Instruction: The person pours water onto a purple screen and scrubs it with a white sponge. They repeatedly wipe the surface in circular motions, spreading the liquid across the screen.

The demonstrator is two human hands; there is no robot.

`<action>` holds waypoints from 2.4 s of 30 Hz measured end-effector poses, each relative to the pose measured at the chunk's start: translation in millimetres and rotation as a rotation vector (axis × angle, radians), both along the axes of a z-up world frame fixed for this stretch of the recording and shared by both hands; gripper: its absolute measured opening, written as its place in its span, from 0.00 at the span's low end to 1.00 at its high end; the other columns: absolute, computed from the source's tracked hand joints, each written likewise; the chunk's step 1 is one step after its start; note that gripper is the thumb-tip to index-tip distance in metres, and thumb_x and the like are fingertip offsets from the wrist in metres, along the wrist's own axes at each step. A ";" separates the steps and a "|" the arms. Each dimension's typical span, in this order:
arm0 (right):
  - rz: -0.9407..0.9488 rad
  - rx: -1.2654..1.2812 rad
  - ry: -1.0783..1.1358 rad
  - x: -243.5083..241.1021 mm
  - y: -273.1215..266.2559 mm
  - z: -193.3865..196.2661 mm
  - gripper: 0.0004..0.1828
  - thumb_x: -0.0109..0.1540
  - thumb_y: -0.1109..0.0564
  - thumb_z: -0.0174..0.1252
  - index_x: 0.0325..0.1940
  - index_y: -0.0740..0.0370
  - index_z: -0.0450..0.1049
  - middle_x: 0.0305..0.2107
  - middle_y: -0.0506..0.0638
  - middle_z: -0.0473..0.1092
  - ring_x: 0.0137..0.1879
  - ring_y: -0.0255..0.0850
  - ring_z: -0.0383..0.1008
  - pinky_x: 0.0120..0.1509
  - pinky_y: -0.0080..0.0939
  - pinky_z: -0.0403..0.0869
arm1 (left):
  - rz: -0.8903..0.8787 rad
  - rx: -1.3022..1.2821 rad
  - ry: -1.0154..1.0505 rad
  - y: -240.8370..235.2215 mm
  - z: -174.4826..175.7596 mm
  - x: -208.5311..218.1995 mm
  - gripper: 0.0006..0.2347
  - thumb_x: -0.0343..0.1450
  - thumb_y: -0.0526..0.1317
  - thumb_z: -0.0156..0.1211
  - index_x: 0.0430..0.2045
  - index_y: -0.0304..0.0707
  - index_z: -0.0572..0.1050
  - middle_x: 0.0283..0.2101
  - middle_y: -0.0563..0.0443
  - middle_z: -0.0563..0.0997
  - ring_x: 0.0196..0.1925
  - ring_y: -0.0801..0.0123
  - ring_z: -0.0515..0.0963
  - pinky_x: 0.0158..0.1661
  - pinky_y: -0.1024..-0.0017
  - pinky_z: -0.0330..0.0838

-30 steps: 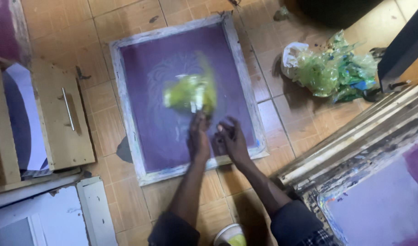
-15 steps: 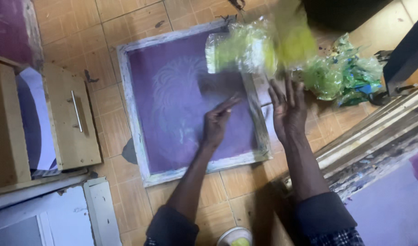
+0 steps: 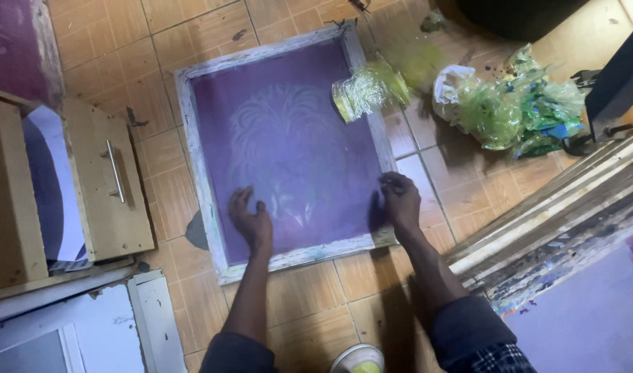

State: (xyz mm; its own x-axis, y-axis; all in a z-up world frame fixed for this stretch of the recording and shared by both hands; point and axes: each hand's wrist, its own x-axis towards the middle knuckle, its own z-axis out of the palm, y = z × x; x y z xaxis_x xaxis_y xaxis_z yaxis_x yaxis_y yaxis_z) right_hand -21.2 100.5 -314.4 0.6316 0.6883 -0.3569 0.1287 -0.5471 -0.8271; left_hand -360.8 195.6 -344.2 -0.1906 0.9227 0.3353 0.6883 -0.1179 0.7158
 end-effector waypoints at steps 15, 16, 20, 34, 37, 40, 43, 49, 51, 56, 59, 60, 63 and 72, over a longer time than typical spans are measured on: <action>0.126 -0.336 -0.202 -1.5 -19.3 4.3 0.37 0.60 0.44 0.65 0.67 0.62 0.61 0.55 0.62 0.62 0.65 0.66 0.64 0.65 0.71 0.68 | 0.544 -0.279 0.013 -3.7 -30.8 -115.9 0.20 0.64 0.46 0.73 0.50 0.45 0.81 0.48 0.41 0.81 0.56 0.44 0.80 0.54 0.55 0.72; 0.121 -0.336 -0.205 -4.0 -17.3 32.0 0.37 0.60 0.44 0.65 0.67 0.62 0.61 0.55 0.62 0.62 0.65 0.66 0.64 0.65 0.71 0.68 | 0.539 -0.280 0.009 -3.2 -8.9 -110.5 0.20 0.64 0.46 0.73 0.50 0.45 0.81 0.48 0.41 0.81 0.56 0.44 0.80 0.54 0.55 0.72; 0.177 -0.301 -0.146 -11.3 -15.9 103.0 0.37 0.63 0.37 0.59 0.68 0.61 0.61 0.54 0.61 0.61 0.61 0.68 0.69 0.60 0.75 0.71 | 0.684 -0.498 0.068 -7.4 57.2 -105.7 0.18 0.68 0.57 0.62 0.44 0.49 0.83 0.44 0.45 0.84 0.51 0.47 0.82 0.49 0.54 0.72; 0.096 0.008 -0.348 60.0 -78.3 233.8 0.34 0.64 0.46 0.61 0.63 0.76 0.64 0.53 0.74 0.62 0.58 0.81 0.67 0.56 0.81 0.70 | 0.420 -0.521 -0.010 -3.5 233.0 -1.6 0.21 0.70 0.56 0.56 0.53 0.47 0.78 0.53 0.43 0.80 0.59 0.41 0.77 0.57 0.49 0.64; 0.013 0.099 -0.365 81.2 -109.7 242.9 0.32 0.64 0.45 0.63 0.58 0.77 0.68 0.46 0.73 0.64 0.55 0.80 0.68 0.54 0.76 0.71 | 0.381 -0.483 -0.057 -11.9 267.9 38.4 0.20 0.70 0.52 0.57 0.53 0.43 0.77 0.53 0.40 0.80 0.60 0.43 0.77 0.59 0.48 0.64; -0.075 0.086 -0.377 95.7 -154.2 250.8 0.32 0.63 0.43 0.66 0.56 0.74 0.71 0.42 0.69 0.65 0.52 0.71 0.70 0.56 0.68 0.68 | 0.300 -0.513 -0.133 -34.5 298.7 75.9 0.21 0.70 0.51 0.55 0.55 0.44 0.75 0.56 0.41 0.79 0.61 0.42 0.75 0.60 0.48 0.62; -0.196 0.083 -0.411 101.3 -207.6 258.7 0.28 0.65 0.43 0.66 0.49 0.74 0.73 0.38 0.69 0.65 0.49 0.68 0.70 0.56 0.63 0.68 | 0.161 -0.484 -0.054 -21.5 258.5 93.8 0.21 0.70 0.50 0.57 0.55 0.41 0.76 0.55 0.39 0.79 0.61 0.41 0.75 0.59 0.47 0.63; -0.469 -0.013 -0.499 111.4 -318.8 241.9 0.25 0.68 0.46 0.67 0.42 0.75 0.73 0.32 0.69 0.65 0.46 0.66 0.69 0.56 0.58 0.65 | -0.089 -0.514 -0.027 -55.2 269.0 201.7 0.20 0.70 0.46 0.58 0.53 0.34 0.75 0.54 0.30 0.79 0.61 0.34 0.75 0.60 0.44 0.65; -0.768 -0.191 -0.419 113.9 -342.1 242.3 0.20 0.67 0.46 0.65 0.47 0.68 0.78 0.38 0.58 0.70 0.42 0.53 0.72 0.42 0.54 0.69 | -0.143 -0.527 0.002 -65.1 261.0 239.5 0.17 0.65 0.48 0.59 0.47 0.49 0.76 0.46 0.49 0.83 0.45 0.51 0.82 0.48 0.57 0.71; -0.948 -0.342 -0.412 103.1 -402.6 250.5 0.26 0.69 0.41 0.65 0.33 0.67 0.72 0.30 0.56 0.67 0.36 0.47 0.66 0.36 0.55 0.64 | -0.523 -0.460 0.150 -92.3 238.7 318.0 0.19 0.69 0.47 0.57 0.53 0.43 0.73 0.54 0.44 0.76 0.52 0.48 0.78 0.50 0.50 0.71; -1.057 -0.444 -0.463 102.0 -435.0 247.2 0.31 0.71 0.37 0.64 0.37 0.71 0.74 0.33 0.62 0.69 0.39 0.55 0.67 0.36 0.60 0.65 | -0.761 -0.411 0.240 -114.3 229.0 364.8 0.23 0.70 0.48 0.56 0.56 0.32 0.67 0.56 0.35 0.72 0.57 0.42 0.72 0.53 0.47 0.69; -1.099 -0.527 -0.482 98.1 -444.9 247.3 0.36 0.71 0.33 0.61 0.47 0.76 0.76 0.45 0.71 0.73 0.47 0.70 0.73 0.44 0.65 0.69 | -0.913 -0.406 0.298 -123.6 224.7 376.0 0.27 0.70 0.48 0.53 0.58 0.24 0.63 0.57 0.29 0.69 0.62 0.39 0.66 0.56 0.45 0.65; -1.141 -0.696 -0.333 86.9 -465.4 280.1 0.37 0.71 0.33 0.61 0.48 0.77 0.80 0.42 0.75 0.75 0.45 0.74 0.76 0.40 0.70 0.72 | -1.289 -0.147 0.321 -144.1 176.4 395.1 0.25 0.67 0.46 0.59 0.51 0.19 0.66 0.49 0.27 0.69 0.56 0.37 0.64 0.59 0.46 0.58; -1.120 -0.743 -0.364 76.4 -520.5 217.6 0.39 0.72 0.32 0.54 0.60 0.75 0.65 0.55 0.75 0.64 0.52 0.83 0.70 0.52 0.80 0.67 | -1.410 -0.503 1.060 -197.4 270.8 388.7 0.36 0.77 0.59 0.45 0.65 0.15 0.53 0.71 0.16 0.51 0.74 0.34 0.51 0.72 0.50 0.48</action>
